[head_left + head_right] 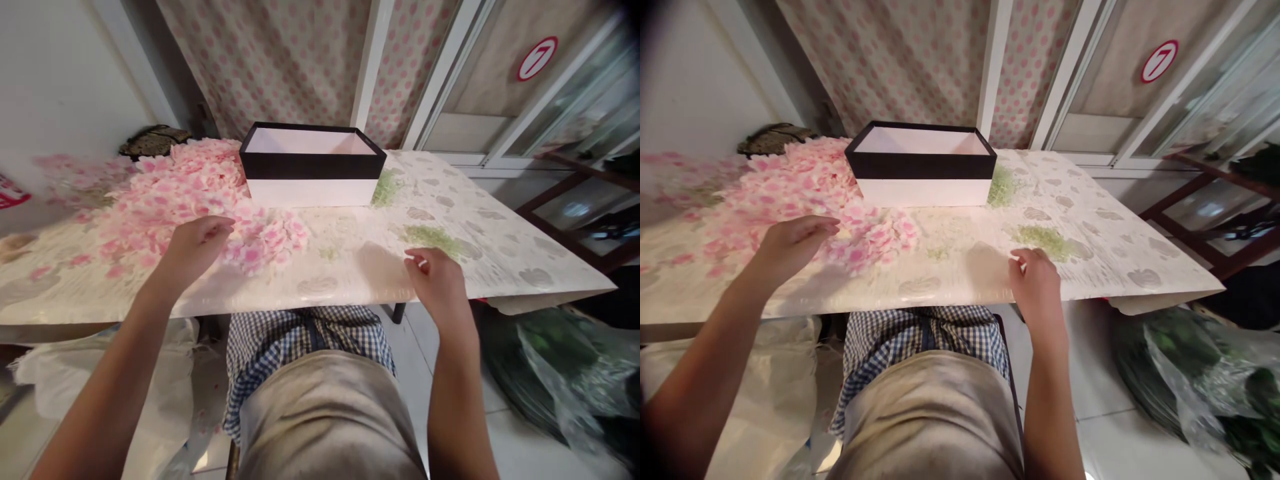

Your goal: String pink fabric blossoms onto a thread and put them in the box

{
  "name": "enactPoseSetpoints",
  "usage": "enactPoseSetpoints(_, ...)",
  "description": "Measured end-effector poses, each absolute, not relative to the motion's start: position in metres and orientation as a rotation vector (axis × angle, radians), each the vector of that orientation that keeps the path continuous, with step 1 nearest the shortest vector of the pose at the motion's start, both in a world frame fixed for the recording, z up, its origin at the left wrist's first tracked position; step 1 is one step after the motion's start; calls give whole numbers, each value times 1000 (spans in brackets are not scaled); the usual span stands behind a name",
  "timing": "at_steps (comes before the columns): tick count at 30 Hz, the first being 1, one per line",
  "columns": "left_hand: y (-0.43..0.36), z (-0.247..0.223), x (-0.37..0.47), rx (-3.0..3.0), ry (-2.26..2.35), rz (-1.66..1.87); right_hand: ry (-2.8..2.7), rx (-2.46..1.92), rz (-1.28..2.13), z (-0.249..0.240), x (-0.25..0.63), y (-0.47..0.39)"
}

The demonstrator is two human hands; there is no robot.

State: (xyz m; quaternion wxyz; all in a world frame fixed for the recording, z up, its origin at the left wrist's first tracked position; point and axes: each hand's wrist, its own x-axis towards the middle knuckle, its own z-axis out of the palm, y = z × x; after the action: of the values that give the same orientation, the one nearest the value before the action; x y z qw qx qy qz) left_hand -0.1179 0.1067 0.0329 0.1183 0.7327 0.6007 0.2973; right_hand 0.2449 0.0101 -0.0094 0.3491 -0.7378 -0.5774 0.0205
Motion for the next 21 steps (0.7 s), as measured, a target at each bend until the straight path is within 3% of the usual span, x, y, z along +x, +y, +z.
enactPoseSetpoints(16,107,42,-141,2312,1555,486,-1616,-1958,-115,-33,245,-2)
enactPoseSetpoints(21,105,41,-137,2376,1595,354,-1660,-2168,-92,-29,240,0)
